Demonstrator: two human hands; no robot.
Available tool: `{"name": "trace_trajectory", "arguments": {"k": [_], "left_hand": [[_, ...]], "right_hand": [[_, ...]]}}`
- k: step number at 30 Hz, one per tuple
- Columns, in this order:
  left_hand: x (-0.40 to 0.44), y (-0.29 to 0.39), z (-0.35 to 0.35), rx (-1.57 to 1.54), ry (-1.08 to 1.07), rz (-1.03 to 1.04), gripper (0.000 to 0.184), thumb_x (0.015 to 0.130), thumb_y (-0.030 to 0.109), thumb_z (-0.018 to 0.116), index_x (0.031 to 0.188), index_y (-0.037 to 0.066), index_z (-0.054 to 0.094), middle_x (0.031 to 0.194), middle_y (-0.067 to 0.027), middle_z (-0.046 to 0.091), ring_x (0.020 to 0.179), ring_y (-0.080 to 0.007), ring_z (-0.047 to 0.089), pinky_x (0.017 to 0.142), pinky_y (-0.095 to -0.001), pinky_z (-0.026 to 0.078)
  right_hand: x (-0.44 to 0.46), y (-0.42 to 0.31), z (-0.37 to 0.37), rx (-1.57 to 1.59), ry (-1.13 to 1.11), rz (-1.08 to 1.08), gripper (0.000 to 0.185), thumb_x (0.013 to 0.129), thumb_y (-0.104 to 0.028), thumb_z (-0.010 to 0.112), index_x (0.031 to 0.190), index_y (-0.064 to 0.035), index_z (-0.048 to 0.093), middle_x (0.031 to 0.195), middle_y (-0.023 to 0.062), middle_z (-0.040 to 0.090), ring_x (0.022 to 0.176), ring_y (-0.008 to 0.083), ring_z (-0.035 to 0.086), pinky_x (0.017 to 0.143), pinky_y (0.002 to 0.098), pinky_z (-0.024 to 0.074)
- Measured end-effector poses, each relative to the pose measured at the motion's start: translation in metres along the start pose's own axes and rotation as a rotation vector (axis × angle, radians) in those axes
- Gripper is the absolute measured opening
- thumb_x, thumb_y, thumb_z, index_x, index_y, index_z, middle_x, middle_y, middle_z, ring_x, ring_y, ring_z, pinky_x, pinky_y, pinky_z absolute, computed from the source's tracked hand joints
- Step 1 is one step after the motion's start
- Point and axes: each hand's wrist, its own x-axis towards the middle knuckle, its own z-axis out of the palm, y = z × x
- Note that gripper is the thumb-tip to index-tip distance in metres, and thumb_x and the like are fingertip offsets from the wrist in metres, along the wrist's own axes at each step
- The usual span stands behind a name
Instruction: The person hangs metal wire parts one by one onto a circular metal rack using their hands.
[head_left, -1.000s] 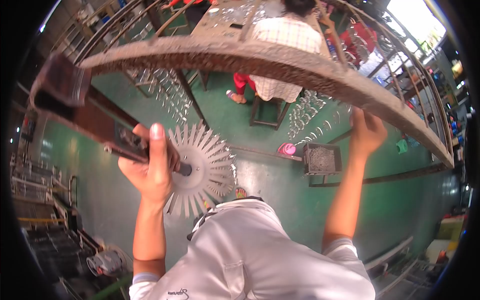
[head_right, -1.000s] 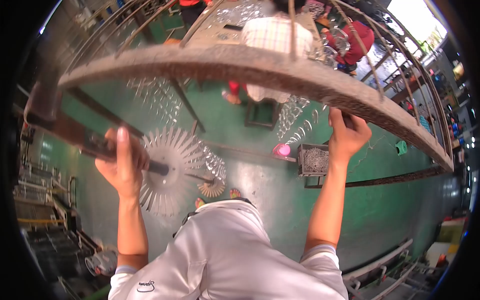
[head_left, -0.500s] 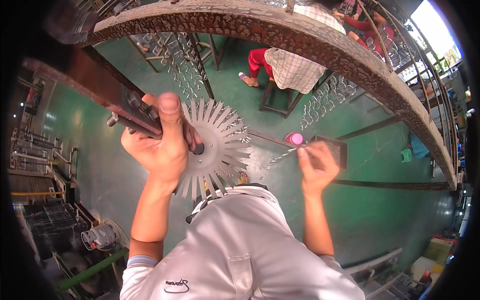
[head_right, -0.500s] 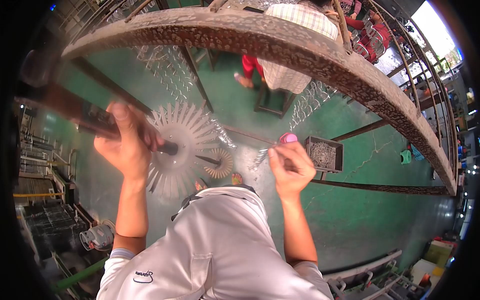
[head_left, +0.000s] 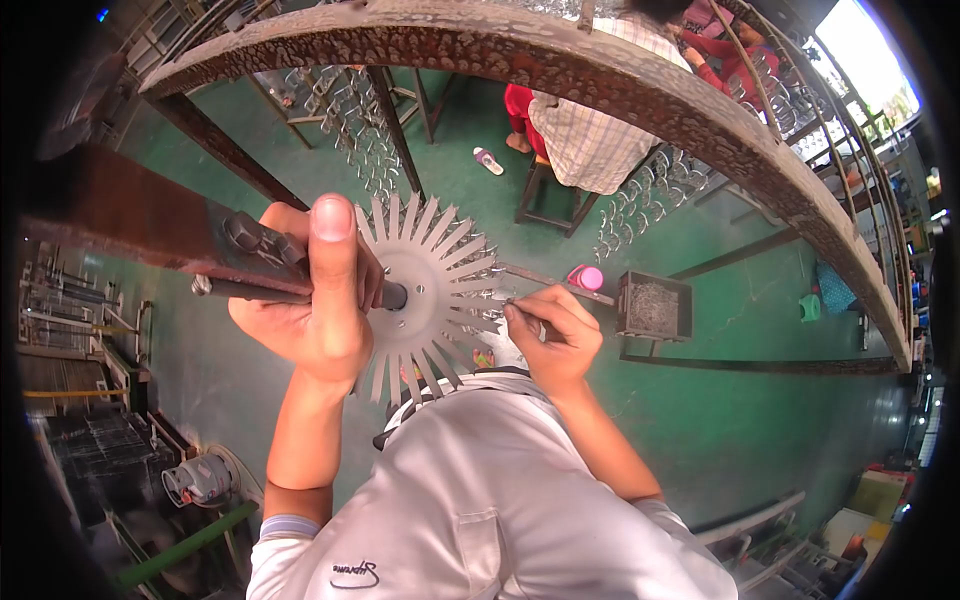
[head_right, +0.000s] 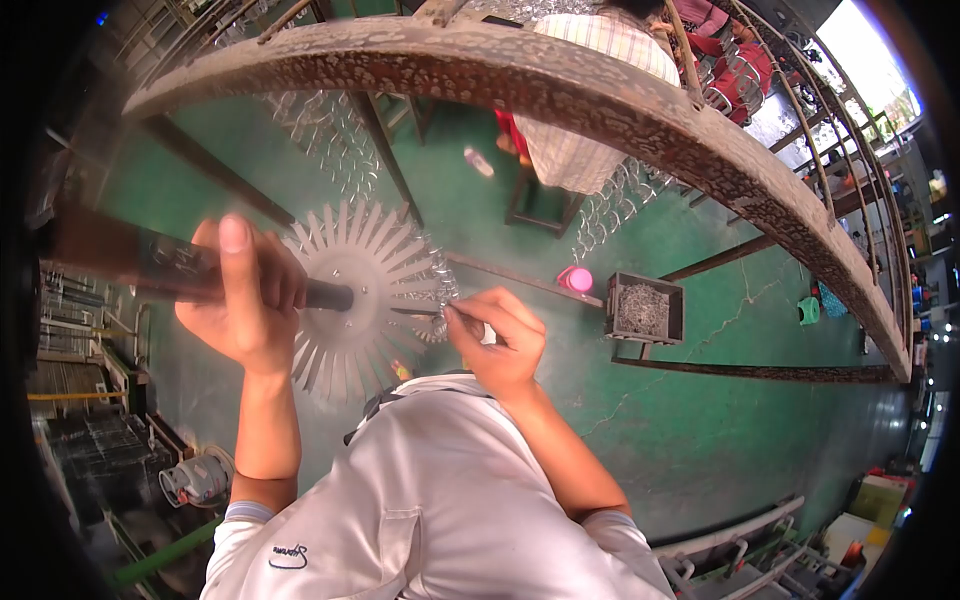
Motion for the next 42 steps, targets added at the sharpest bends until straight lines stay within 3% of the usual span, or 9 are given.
{"name": "trace_trajectory", "arguments": {"k": [16, 19, 23, 26, 28, 31, 36, 39, 42], "left_hand": [[-0.008, -0.002, -0.009, 0.017, 0.07, -0.07, 0.034, 0.101, 0.016, 0.061, 0.073, 0.007, 0.043, 0.053, 0.0008, 0.042, 0.039, -0.006, 0.038, 0.035, -0.0241, 0.029], [-0.008, -0.006, -0.009, 0.012, 0.097, -0.054, 0.034, 0.102, 0.022, 0.061, 0.077, 0.008, 0.042, 0.051, 0.0013, 0.038, 0.037, -0.0058, 0.035, 0.033, -0.0241, 0.027], [-0.006, -0.005, -0.012, -0.023, 0.109, -0.041, 0.038, 0.103, 0.024, 0.06, 0.073, 0.007, 0.041, 0.049, 0.0015, 0.034, 0.036, -0.0056, 0.031, 0.032, -0.0238, 0.024], [-0.006, -0.009, -0.012, -0.013, 0.109, -0.043, 0.039, 0.103, 0.025, 0.059, 0.073, 0.008, 0.042, 0.048, 0.0018, 0.033, 0.035, -0.0053, 0.029, 0.031, -0.0238, 0.023], [-0.006, -0.007, -0.012, -0.007, 0.115, -0.053, 0.039, 0.103, 0.025, 0.059, 0.073, 0.008, 0.042, 0.048, 0.0018, 0.033, 0.035, -0.0052, 0.029, 0.031, -0.0238, 0.023], [-0.005, -0.009, -0.013, -0.007, 0.125, -0.063, 0.039, 0.103, 0.025, 0.059, 0.073, 0.008, 0.042, 0.048, 0.0014, 0.034, 0.034, -0.0051, 0.028, 0.031, -0.0238, 0.023], [-0.007, -0.01, -0.018, 0.007, 0.14, -0.067, 0.039, 0.104, 0.026, 0.058, 0.073, 0.008, 0.042, 0.048, 0.0015, 0.034, 0.034, -0.0051, 0.029, 0.031, -0.0238, 0.023], [-0.009, -0.01, -0.018, 0.013, 0.143, -0.072, 0.04, 0.104, 0.026, 0.058, 0.072, 0.008, 0.041, 0.048, 0.0016, 0.034, 0.034, -0.0051, 0.029, 0.031, -0.0238, 0.023], [-0.009, -0.011, -0.017, 0.017, 0.141, -0.072, 0.04, 0.104, 0.026, 0.059, 0.072, 0.009, 0.041, 0.047, 0.0018, 0.034, 0.034, -0.0051, 0.029, 0.031, -0.0239, 0.023]], "right_hand": [[0.011, -0.011, 0.001, -0.152, -0.155, -0.03, 0.022, 0.074, 0.009, 0.075, 0.095, 0.0034, 0.073, 0.081, 0.0082, 0.065, 0.062, 0.0106, 0.057, 0.055, 0.0252, 0.0452], [0.04, -0.011, -0.037, -0.28, -0.022, -0.098, 0.018, 0.077, 0.004, 0.076, 0.095, 0.0014, 0.073, 0.077, 0.008, 0.065, 0.061, 0.0111, 0.056, 0.055, 0.0256, 0.0449], [0.12, -0.004, -0.12, -0.221, 0.597, 0.099, 0.01, 0.093, -0.006, 0.07, 0.097, 0.0024, 0.069, 0.08, -0.0004, 0.065, 0.073, 0.0071, 0.057, 0.067, 0.0239, 0.0466], [0.192, -0.01, -0.179, -0.443, 0.694, -0.198, 0.023, 0.095, -0.015, 0.072, 0.104, 0.0053, 0.07, 0.085, 0.0037, 0.069, 0.071, 0.0073, 0.058, 0.065, 0.0231, 0.0467], [0.225, -0.029, -0.197, -0.176, 0.558, -0.06, 0.026, 0.096, -0.018, 0.07, 0.108, 0.0044, 0.071, 0.086, 0.0045, 0.071, 0.068, 0.0069, 0.058, 0.063, 0.0231, 0.0463], [0.258, -0.025, -0.229, -0.007, 0.255, -0.082, 0.027, 0.097, -0.018, 0.069, 0.112, 0.0036, 0.072, 0.086, 0.0045, 0.072, 0.066, 0.0053, 0.057, 0.06, 0.0216, 0.0448], [0.266, -0.029, -0.242, -0.106, 0.113, -0.001, 0.022, 0.093, -0.014, 0.074, 0.105, 0.0033, 0.075, 0.084, 0.0045, 0.072, 0.067, 0.0057, 0.059, 0.059, 0.0207, 0.0448], [0.267, -0.031, -0.241, -0.14, 0.09, -0.031, 0.021, 0.092, -0.013, 0.074, 0.104, 0.0041, 0.075, 0.083, 0.0051, 0.071, 0.066, 0.0062, 0.059, 0.058, 0.0206, 0.0447], [0.263, -0.035, -0.23, -0.099, 0.268, -0.058, 0.02, 0.092, -0.011, 0.074, 0.104, 0.0052, 0.075, 0.08, 0.0056, 0.071, 0.063, 0.0069, 0.059, 0.056, 0.0215, 0.0445]]}}
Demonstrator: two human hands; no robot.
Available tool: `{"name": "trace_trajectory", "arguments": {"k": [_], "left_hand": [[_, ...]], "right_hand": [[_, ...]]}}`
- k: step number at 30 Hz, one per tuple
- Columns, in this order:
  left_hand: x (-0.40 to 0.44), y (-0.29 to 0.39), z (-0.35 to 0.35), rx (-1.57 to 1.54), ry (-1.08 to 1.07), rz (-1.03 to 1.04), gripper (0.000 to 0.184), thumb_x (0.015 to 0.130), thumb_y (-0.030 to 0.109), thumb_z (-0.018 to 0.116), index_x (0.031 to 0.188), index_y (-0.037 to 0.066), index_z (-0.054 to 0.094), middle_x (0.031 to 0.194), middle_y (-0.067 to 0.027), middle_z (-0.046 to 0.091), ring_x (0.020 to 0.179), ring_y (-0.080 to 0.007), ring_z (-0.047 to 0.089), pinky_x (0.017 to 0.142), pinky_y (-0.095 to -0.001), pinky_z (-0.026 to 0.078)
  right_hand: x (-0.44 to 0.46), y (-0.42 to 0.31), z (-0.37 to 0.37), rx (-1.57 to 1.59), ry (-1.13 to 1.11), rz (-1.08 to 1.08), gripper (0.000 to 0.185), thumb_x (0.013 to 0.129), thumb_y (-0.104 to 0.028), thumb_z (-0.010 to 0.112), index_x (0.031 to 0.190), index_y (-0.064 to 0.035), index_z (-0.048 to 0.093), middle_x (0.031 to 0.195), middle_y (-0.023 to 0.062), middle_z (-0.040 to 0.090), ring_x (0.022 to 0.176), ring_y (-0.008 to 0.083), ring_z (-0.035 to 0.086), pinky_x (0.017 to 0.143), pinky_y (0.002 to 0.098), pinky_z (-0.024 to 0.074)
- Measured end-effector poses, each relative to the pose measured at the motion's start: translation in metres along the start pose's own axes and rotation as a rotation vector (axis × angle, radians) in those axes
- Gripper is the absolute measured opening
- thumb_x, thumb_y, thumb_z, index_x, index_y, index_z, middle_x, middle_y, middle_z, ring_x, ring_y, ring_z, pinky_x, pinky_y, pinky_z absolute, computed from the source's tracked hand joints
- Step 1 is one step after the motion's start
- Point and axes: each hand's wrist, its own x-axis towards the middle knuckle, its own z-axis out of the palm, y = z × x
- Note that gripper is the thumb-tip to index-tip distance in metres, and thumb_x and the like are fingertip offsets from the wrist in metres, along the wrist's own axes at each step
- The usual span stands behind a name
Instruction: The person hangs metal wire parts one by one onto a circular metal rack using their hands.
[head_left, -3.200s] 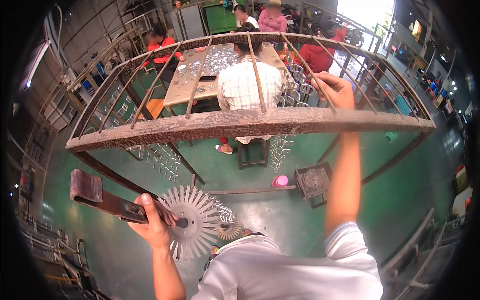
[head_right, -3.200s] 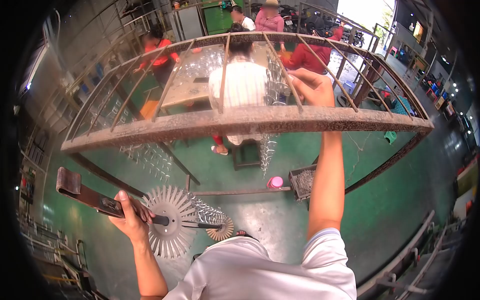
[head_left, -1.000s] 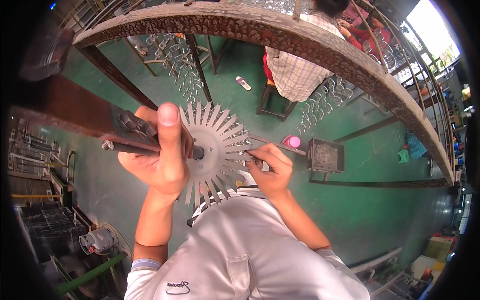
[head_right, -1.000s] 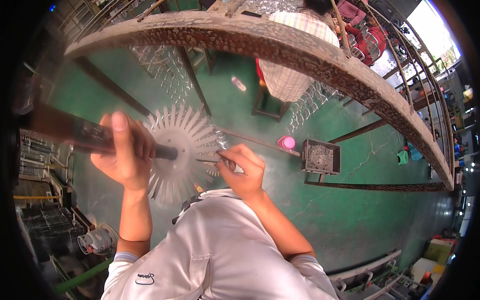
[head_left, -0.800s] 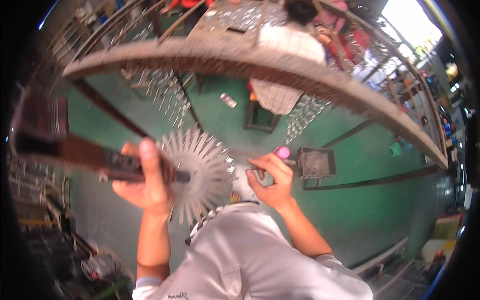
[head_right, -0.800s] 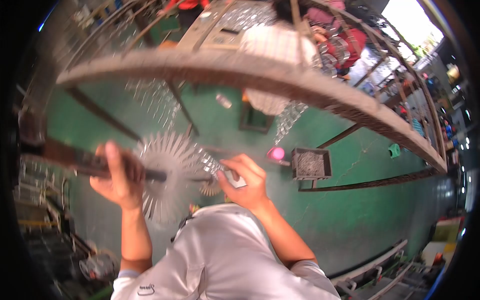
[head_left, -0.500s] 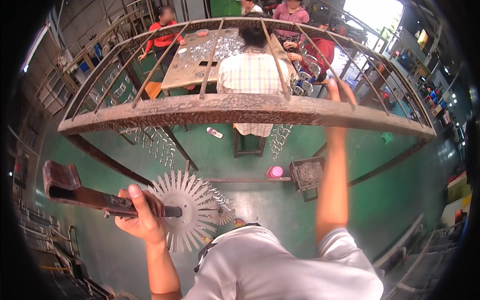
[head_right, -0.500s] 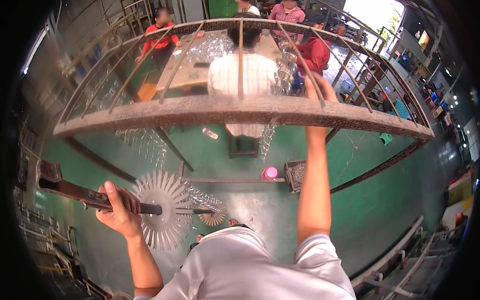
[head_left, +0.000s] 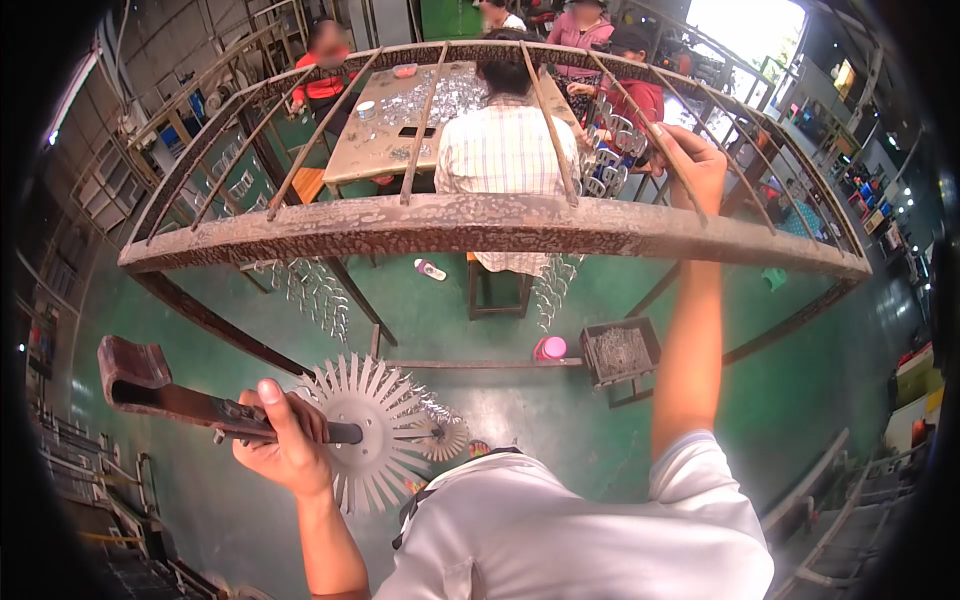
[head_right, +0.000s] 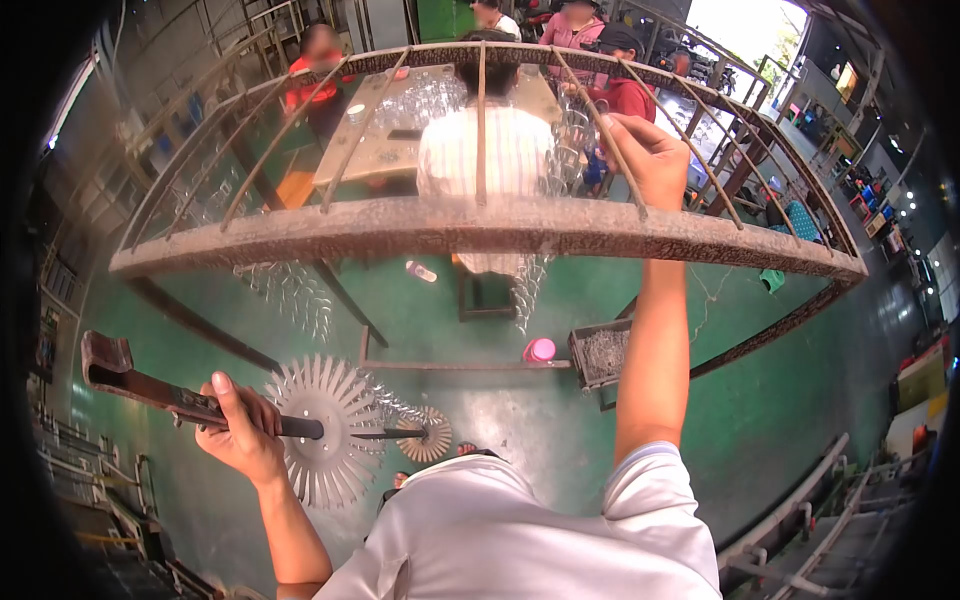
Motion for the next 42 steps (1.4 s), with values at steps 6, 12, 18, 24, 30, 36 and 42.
{"name": "trace_trajectory", "arguments": {"k": [6, 12, 18, 24, 30, 36, 42], "left_hand": [[-0.002, -0.003, -0.001, 0.016, 0.014, 0.0, 0.04, 0.103, 0.025, 0.06, 0.071, 0.009, 0.041, 0.047, 0.0017, 0.035, 0.034, -0.0054, 0.029, 0.031, -0.0242, 0.022], [-0.004, -0.002, 0.0, 0.003, 0.043, -0.032, 0.035, 0.1, 0.023, 0.064, 0.075, 0.007, 0.046, 0.048, 0.0021, 0.036, 0.035, -0.0053, 0.031, 0.033, -0.0243, 0.023], [-0.003, 0.008, 0.007, -0.037, 0.067, -0.057, 0.034, 0.094, 0.007, 0.071, 0.066, 0.004, 0.051, 0.049, -0.0015, 0.046, 0.037, -0.0067, 0.039, 0.035, -0.0246, 0.03], [-0.001, 0.011, 0.015, -0.027, 0.074, -0.079, 0.037, 0.093, 0.008, 0.073, 0.064, 0.005, 0.05, 0.047, 0.0, 0.044, 0.035, -0.0069, 0.038, 0.036, -0.0246, 0.029], [-0.002, 0.015, 0.018, -0.024, 0.076, -0.068, 0.039, 0.092, 0.008, 0.074, 0.064, 0.006, 0.048, 0.047, -0.0002, 0.044, 0.035, -0.0071, 0.039, 0.036, -0.0245, 0.029], [-0.004, 0.018, 0.021, -0.028, 0.078, -0.054, 0.038, 0.093, 0.006, 0.073, 0.064, 0.006, 0.048, 0.048, -0.001, 0.046, 0.036, -0.0066, 0.038, 0.035, -0.0247, 0.028], [-0.007, 0.023, 0.02, -0.039, 0.079, -0.049, 0.036, 0.093, 0.005, 0.071, 0.066, 0.005, 0.048, 0.048, -0.0015, 0.046, 0.036, -0.0063, 0.038, 0.036, -0.0245, 0.029]], "right_hand": [[-0.036, -0.002, 0.015, -0.113, 0.183, -0.045, 0.02, 0.09, -0.011, 0.076, 0.101, 0.0058, 0.075, 0.078, 0.0079, 0.071, 0.062, 0.0084, 0.06, 0.057, 0.0217, 0.0444], [-0.111, 0.04, 0.007, -0.543, 0.231, -0.228, 0.02, 0.087, -0.009, 0.078, 0.097, 0.007, 0.074, 0.082, 0.0072, 0.069, 0.069, 0.0114, 0.06, 0.065, 0.0251, 0.0456], [-0.189, -0.003, 0.057, -0.091, -0.007, 0.06, 0.006, 0.085, 0.007, 0.074, 0.091, 0.0073, 0.073, 0.083, 0.0064, 0.065, 0.063, 0.0075, 0.055, 0.054, 0.0206, 0.0396], [-0.252, 0.004, 0.073, -0.032, -0.113, 0.189, 0.008, 0.083, 0.007, 0.076, 0.091, 0.0067, 0.074, 0.085, 0.0067, 0.067, 0.068, 0.0064, 0.057, 0.052, 0.0186, 0.0396], [-0.292, -0.002, 0.092, -0.02, -0.189, 0.252, 0.014, 0.078, 0.009, 0.079, 0.092, 0.0059, 0.075, 0.082, 0.0068, 0.068, 0.071, 0.0084, 0.059, 0.055, 0.0217, 0.0418], [-0.312, -0.005, 0.118, 0.045, -0.261, 0.138, 0.016, 0.076, 0.011, 0.079, 0.09, 0.0047, 0.075, 0.08, 0.0079, 0.069, 0.063, 0.0098, 0.059, 0.054, 0.0241, 0.0435], [-0.316, -0.012, 0.142, 0.036, -0.351, 0.111, 0.017, 0.076, 0.011, 0.078, 0.091, 0.004, 0.075, 0.077, 0.0071, 0.066, 0.062, 0.0105, 0.059, 0.055, 0.0243, 0.0447]]}}
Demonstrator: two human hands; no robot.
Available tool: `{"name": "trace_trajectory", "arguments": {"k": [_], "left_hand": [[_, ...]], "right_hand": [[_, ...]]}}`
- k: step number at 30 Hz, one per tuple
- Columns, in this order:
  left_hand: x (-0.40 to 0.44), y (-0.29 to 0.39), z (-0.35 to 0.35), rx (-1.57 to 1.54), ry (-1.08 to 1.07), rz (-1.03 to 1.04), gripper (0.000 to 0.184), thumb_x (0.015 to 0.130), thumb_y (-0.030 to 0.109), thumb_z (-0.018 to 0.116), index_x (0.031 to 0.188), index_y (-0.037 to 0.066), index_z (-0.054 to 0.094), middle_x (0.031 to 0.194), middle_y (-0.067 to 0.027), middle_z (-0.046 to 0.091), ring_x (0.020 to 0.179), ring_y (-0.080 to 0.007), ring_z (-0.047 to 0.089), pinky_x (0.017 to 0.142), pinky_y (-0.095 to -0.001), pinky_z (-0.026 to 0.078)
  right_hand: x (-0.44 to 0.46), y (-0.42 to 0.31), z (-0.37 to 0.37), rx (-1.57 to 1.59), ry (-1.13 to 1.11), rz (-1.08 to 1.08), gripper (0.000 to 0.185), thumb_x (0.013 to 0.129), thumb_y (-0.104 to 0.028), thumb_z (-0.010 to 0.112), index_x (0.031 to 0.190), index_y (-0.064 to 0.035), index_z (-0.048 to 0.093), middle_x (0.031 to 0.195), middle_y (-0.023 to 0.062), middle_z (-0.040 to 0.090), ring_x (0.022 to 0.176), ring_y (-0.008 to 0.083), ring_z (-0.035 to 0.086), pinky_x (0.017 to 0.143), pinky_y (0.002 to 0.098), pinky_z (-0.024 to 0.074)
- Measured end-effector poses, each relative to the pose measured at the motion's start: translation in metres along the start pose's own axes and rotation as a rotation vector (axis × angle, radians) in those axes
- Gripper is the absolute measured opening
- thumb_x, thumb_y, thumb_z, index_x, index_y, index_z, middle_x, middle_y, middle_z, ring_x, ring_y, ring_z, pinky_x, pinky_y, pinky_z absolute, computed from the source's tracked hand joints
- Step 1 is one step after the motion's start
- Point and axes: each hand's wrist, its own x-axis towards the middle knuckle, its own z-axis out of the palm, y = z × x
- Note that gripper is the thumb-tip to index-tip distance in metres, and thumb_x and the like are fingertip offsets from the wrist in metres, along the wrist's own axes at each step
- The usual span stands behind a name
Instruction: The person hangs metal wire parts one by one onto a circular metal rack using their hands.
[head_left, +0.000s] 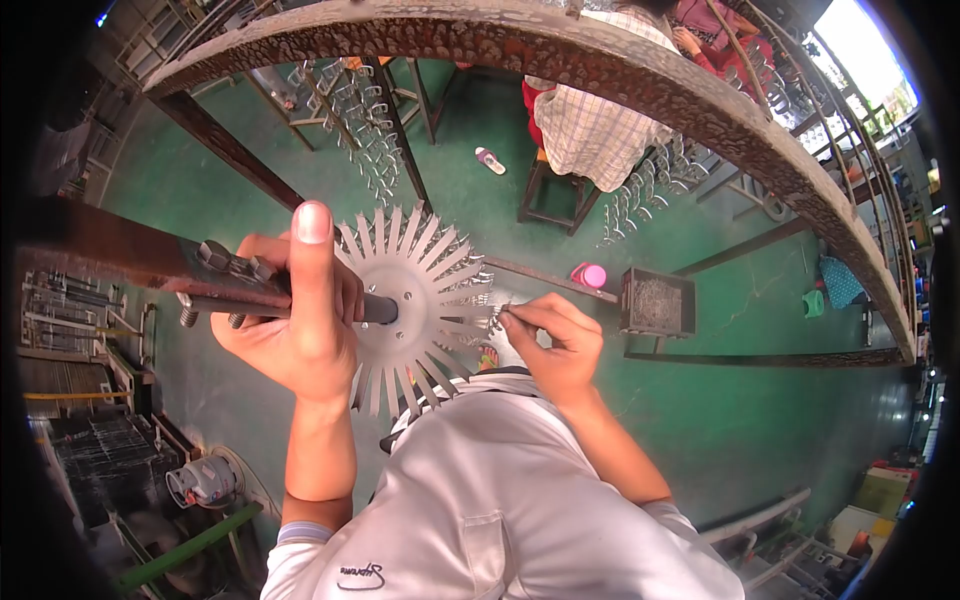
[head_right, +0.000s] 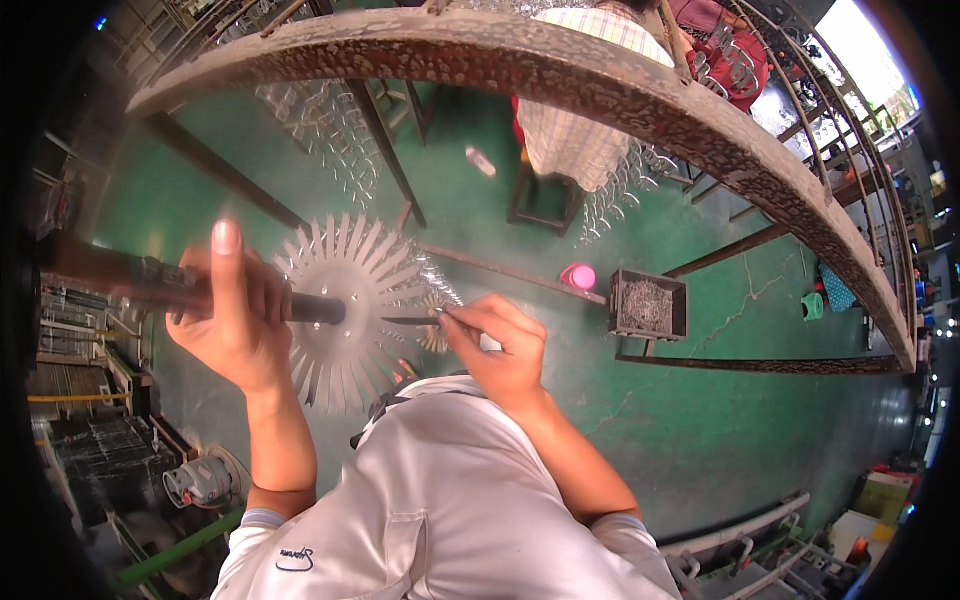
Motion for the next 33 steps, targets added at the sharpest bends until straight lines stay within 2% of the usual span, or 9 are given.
{"name": "trace_trajectory", "arguments": {"k": [11, 20, 23, 24, 27, 28, 30, 32, 33], "left_hand": [[-0.003, 0.001, -0.01, 0.026, -0.036, 0.036, 0.035, 0.094, 0.006, 0.071, 0.067, 0.005, 0.049, 0.048, -0.0013, 0.046, 0.036, -0.0072, 0.04, 0.036, -0.0249, 0.031], [-0.006, -0.004, -0.012, 0.055, 0.001, 0.001, 0.033, 0.095, 0.01, 0.07, 0.071, 0.008, 0.047, 0.051, 0.0002, 0.044, 0.037, -0.006, 0.036, 0.034, -0.0241, 0.027], [-0.007, -0.01, -0.017, 0.044, 0.018, -0.008, 0.033, 0.095, 0.013, 0.069, 0.072, 0.009, 0.046, 0.052, 0.0013, 0.041, 0.036, -0.0056, 0.035, 0.033, -0.0235, 0.026], [-0.005, -0.009, -0.015, 0.036, 0.011, -0.008, 0.034, 0.096, 0.014, 0.069, 0.071, 0.009, 0.046, 0.051, 0.0012, 0.04, 0.036, -0.0055, 0.034, 0.033, -0.0234, 0.025], [-0.001, -0.012, -0.014, 0.024, 0.009, -0.02, 0.036, 0.096, 0.014, 0.069, 0.07, 0.009, 0.045, 0.05, 0.0015, 0.039, 0.036, -0.0055, 0.034, 0.032, -0.0235, 0.025], [0.0, -0.012, -0.012, 0.024, 0.016, -0.021, 0.037, 0.096, 0.014, 0.068, 0.069, 0.01, 0.044, 0.05, 0.0014, 0.039, 0.035, -0.0056, 0.033, 0.032, -0.0236, 0.024], [-0.001, -0.01, -0.011, 0.026, 0.002, -0.02, 0.038, 0.097, 0.014, 0.068, 0.069, 0.01, 0.044, 0.049, 0.0012, 0.038, 0.035, -0.0056, 0.032, 0.032, -0.0236, 0.024], [-0.003, -0.01, -0.014, 0.026, -0.009, -0.015, 0.038, 0.097, 0.015, 0.068, 0.068, 0.01, 0.043, 0.049, 0.0011, 0.038, 0.035, -0.0056, 0.032, 0.032, -0.0237, 0.024], [-0.003, -0.01, -0.014, 0.026, -0.012, -0.013, 0.039, 0.097, 0.015, 0.068, 0.068, 0.01, 0.043, 0.049, 0.0011, 0.038, 0.035, -0.0056, 0.031, 0.031, -0.0237, 0.024]], "right_hand": [[0.006, -0.004, 0.013, -0.015, -0.072, -0.071, 0.021, 0.075, 0.012, 0.074, 0.095, 0.0051, 0.073, 0.08, 0.0092, 0.067, 0.06, 0.0127, 0.058, 0.054, 0.0259, 0.0457], [0.014, -0.017, -0.003, -0.063, -0.226, 0.042, 0.025, 0.074, 0.011, 0.076, 0.098, 0.0047, 0.073, 0.083, 0.0099, 0.067, 0.064, 0.0137, 0.06, 0.059, 0.0272, 0.0488], [0.036, -0.018, -0.041, -0.181, -0.151, -0.039, 0.019, 0.078, -0.001, 0.079, 0.096, 0.0014, 0.073, 0.081, 0.0082, 0.065, 0.063, 0.0141, 0.059, 0.059, 0.0274, 0.0482], [0.051, -0.006, -0.064, -0.273, -0.019, -0.088, 0.018, 0.081, -0.006, 0.079, 0.096, 0.0004, 0.072, 0.081, 0.0082, 0.065, 0.065, 0.0145, 0.06, 0.062, 0.0278, 0.0489], [0.117, -0.001, -0.133, -0.242, 0.514, 0.148, 0.015, 0.094, -0.016, 0.072, 0.092, -0.0011, 0.07, 0.077, -0.0024, 0.065, 0.071, 0.0068, 0.057, 0.064, 0.0239, 0.0466], [0.139, 0.012, -0.164, -0.205, 0.564, 0.023, 0.019, 0.094, -0.019, 0.073, 0.096, 0.0, 0.071, 0.077, -0.0004, 0.066, 0.068, 0.0058, 0.056, 0.062, 0.0224, 0.0453], [0.187, 0.004, -0.193, -0.482, 0.693, -0.181, 0.025, 0.094, -0.02, 0.073, 0.103, 0.0025, 0.072, 0.081, 0.0022, 0.068, 0.066, 0.0048, 0.055, 0.06, 0.0216, 0.044], [0.216, -0.007, -0.218, -0.18, 0.525, -0.038, 0.029, 0.095, -0.02, 0.072, 0.111, 0.0039, 0.072, 0.088, 0.0042, 0.071, 0.066, 0.005, 0.055, 0.059, 0.0215, 0.0439], [0.23, -0.008, -0.224, -0.114, 0.462, -0.067, 0.028, 0.095, -0.019, 0.072, 0.112, 0.0037, 0.072, 0.088, 0.0039, 0.07, 0.066, 0.0049, 0.055, 0.059, 0.0212, 0.0439]]}}
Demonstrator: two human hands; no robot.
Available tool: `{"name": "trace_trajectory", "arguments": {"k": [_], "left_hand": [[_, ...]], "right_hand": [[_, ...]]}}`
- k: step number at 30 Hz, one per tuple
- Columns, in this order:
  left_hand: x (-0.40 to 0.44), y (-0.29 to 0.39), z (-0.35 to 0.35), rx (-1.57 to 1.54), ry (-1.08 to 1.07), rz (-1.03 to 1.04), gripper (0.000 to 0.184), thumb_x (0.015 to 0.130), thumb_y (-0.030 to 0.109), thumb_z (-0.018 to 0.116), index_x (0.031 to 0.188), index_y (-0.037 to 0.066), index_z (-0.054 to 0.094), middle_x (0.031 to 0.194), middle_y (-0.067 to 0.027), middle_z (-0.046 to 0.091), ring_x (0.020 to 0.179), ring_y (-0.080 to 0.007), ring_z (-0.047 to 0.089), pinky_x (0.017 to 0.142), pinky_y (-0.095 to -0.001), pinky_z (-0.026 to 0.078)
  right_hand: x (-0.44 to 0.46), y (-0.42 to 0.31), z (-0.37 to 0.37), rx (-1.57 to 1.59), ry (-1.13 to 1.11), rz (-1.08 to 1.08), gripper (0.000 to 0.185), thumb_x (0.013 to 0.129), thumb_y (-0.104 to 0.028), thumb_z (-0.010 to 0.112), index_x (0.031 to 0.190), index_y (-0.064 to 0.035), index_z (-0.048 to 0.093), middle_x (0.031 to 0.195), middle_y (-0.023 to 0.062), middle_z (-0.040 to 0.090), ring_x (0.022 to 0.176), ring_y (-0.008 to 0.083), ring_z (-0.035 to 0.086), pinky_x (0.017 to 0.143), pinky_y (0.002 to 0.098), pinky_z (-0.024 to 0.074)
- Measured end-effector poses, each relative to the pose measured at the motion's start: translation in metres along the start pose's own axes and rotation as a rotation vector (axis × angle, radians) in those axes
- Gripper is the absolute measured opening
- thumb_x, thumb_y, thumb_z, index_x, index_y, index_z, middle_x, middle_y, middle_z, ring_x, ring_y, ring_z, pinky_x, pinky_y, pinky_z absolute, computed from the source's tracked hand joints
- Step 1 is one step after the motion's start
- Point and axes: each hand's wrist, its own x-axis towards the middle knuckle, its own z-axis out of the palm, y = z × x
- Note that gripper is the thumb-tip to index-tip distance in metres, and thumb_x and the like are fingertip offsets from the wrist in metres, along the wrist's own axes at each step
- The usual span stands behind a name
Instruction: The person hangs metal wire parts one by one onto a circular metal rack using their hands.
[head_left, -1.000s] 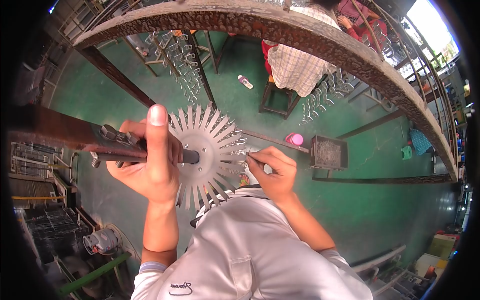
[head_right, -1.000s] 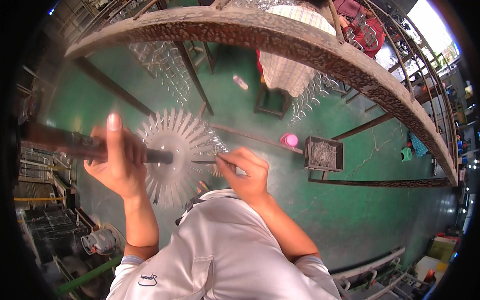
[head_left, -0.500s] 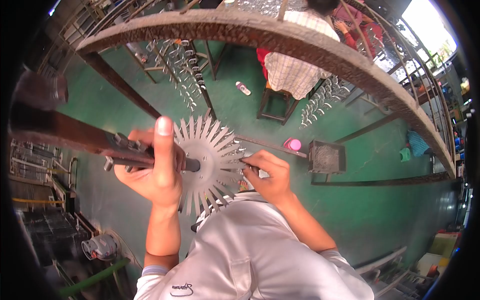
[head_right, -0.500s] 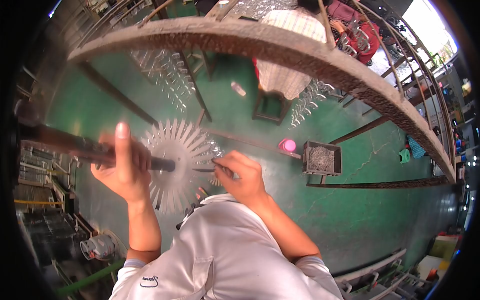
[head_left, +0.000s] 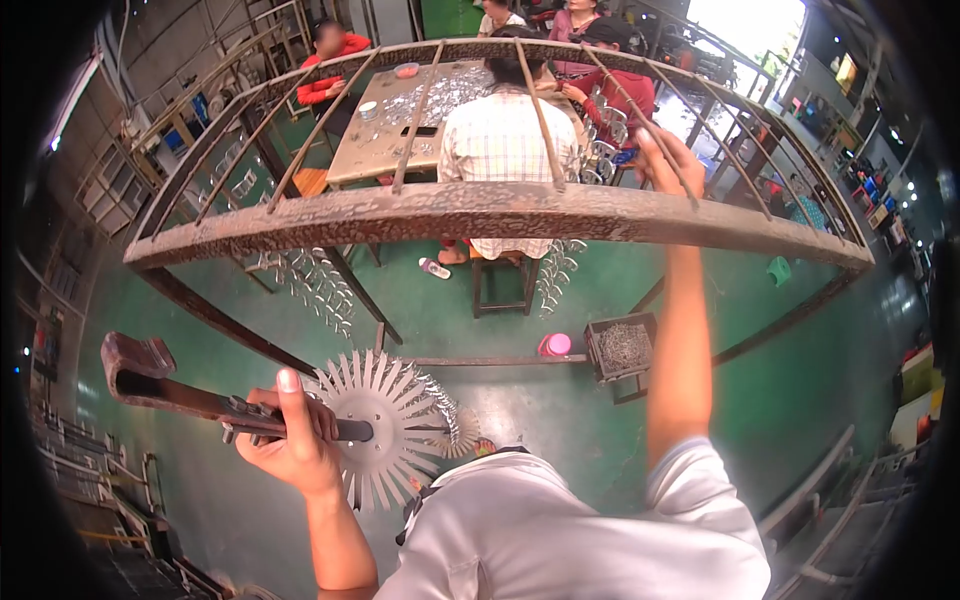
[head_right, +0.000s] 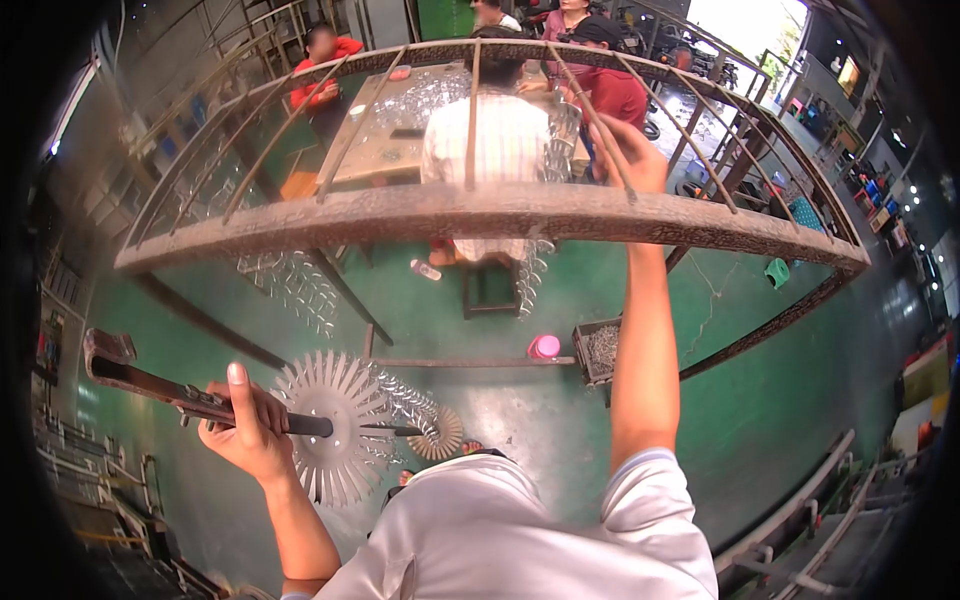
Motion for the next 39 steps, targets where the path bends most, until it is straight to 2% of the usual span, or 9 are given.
{"name": "trace_trajectory", "arguments": {"k": [3, 6, 10, 14, 18, 21, 25, 29, 39], "left_hand": [[0.0, 0.0, 0.0, -0.012, -0.006, 0.01, 0.04, 0.097, 0.016, 0.068, 0.068, 0.01, 0.042, 0.049, 0.0013, 0.038, 0.035, -0.0055, 0.031, 0.031, -0.0236, 0.024], [0.001, -0.002, 0.001, -0.011, 0.007, 0.011, 0.041, 0.097, 0.016, 0.069, 0.067, 0.01, 0.041, 0.049, 0.0016, 0.037, 0.035, -0.0052, 0.031, 0.031, -0.0234, 0.024], [0.001, -0.003, 0.001, -0.002, 0.015, 0.013, 0.041, 0.097, 0.016, 0.068, 0.067, 0.01, 0.041, 0.048, 0.0016, 0.037, 0.035, -0.005, 0.031, 0.031, -0.0233, 0.024], [0.003, -0.007, 0.0, 0.023, 0.004, 0.04, 0.041, 0.097, 0.015, 0.068, 0.067, 0.01, 0.041, 0.048, 0.0016, 0.037, 0.035, -0.0049, 0.031, 0.031, -0.0231, 0.025], [0.004, -0.005, 0.003, 0.003, -0.003, 0.022, 0.04, 0.098, 0.015, 0.068, 0.067, 0.01, 0.042, 0.049, 0.0017, 0.038, 0.034, -0.0053, 0.032, 0.032, -0.0234, 0.025], [0.002, -0.004, 0.003, 0.004, 0.0, 0.005, 0.04, 0.098, 0.015, 0.068, 0.068, 0.01, 0.042, 0.049, 0.0017, 0.038, 0.035, -0.0056, 0.033, 0.032, -0.0236, 0.025], [0.003, -0.005, 0.006, 0.023, 0.011, 0.024, 0.039, 0.097, 0.016, 0.069, 0.069, 0.009, 0.042, 0.049, 0.0011, 0.039, 0.035, -0.0056, 0.034, 0.032, -0.0239, 0.025], [0.006, -0.003, 0.011, 0.052, 0.039, 0.022, 0.036, 0.096, 0.016, 0.07, 0.07, 0.009, 0.046, 0.05, 0.0021, 0.041, 0.036, -0.0052, 0.034, 0.033, -0.0239, 0.025], [0.003, 0.006, 0.021, -0.012, 0.009, -0.015, 0.038, 0.092, 0.008, 0.074, 0.064, 0.005, 0.048, 0.05, -0.0016, 0.047, 0.037, -0.0073, 0.039, 0.036, -0.0245, 0.028]], "right_hand": [[0.027, -0.003, 0.001, 0.175, -0.152, -0.031, 0.025, 0.095, -0.015, 0.071, 0.112, 0.0031, 0.073, 0.083, 0.0018, 0.069, 0.065, 0.0043, 0.054, 0.058, 0.02, 0.0432], [0.036, -0.009, -0.004, 0.032, -0.265, -0.036, 0.023, 0.094, -0.015, 0.073, 0.109, 0.0031, 0.074, 0.079, 0.0007, 0.069, 0.063, 0.0041, 0.053, 0.058, 0.0199, 0.0435], [0.032, -0.013, -0.003, 0.169, -0.172, -0.028, 0.022, 0.093, -0.015, 0.074, 0.106, 0.0026, 0.076, 0.081, 0.0009, 0.07, 0.063, 0.0037, 0.056, 0.057, 0.0191, 0.0421], [0.022, -0.026, 0.005, 0.046, -0.019, -0.041, 0.022, 0.093, -0.01, 0.073, 0.105, 0.0087, 0.073, 0.079, 0.0093, 0.07, 0.061, 0.0105, 0.06, 0.055, 0.0243, 0.047], [0.017, -0.018, 0.0, 0.076, 0.065, -0.116, 0.022, 0.093, -0.016, 0.074, 0.103, 0.0042, 0.076, 0.077, 0.0037, 0.07, 0.061, 0.0063, 0.059, 0.054, 0.0213, 0.0443], [-0.005, -0.012, -0.01, -0.01, 0.036, -0.089, 0.02, 0.091, -0.013, 0.075, 0.1, 0.0048, 0.076, 0.076, 0.0051, 0.07, 0.065, 0.0089, 0.062, 0.058, 0.023, 0.0472], [-0.049, -0.004, -0.006, -0.413, 0.117, -0.285, 0.012, 0.086, -0.002, 0.076, 0.095, 0.0054, 0.074, 0.073, 0.0046, 0.068, 0.063, 0.0123, 0.063, 0.056, 0.0261, 0.0478], [-0.106, -0.003, -0.007, 0.041, 0.044, 0.041, 0.007, 0.086, 0.006, 0.07, 0.093, 0.0068, 0.072, 0.075, 0.0045, 0.068, 0.063, 0.0118, 0.061, 0.058, 0.0268, 0.0488], [-0.215, -0.01, 0.018, 0.015, -0.142, 0.12, 0.006, 0.088, 0.003, 0.074, 0.093, 0.0076, 0.073, 0.085, 0.007, 0.066, 0.061, 0.0071, 0.057, 0.05, 0.0203, 0.0408]]}}
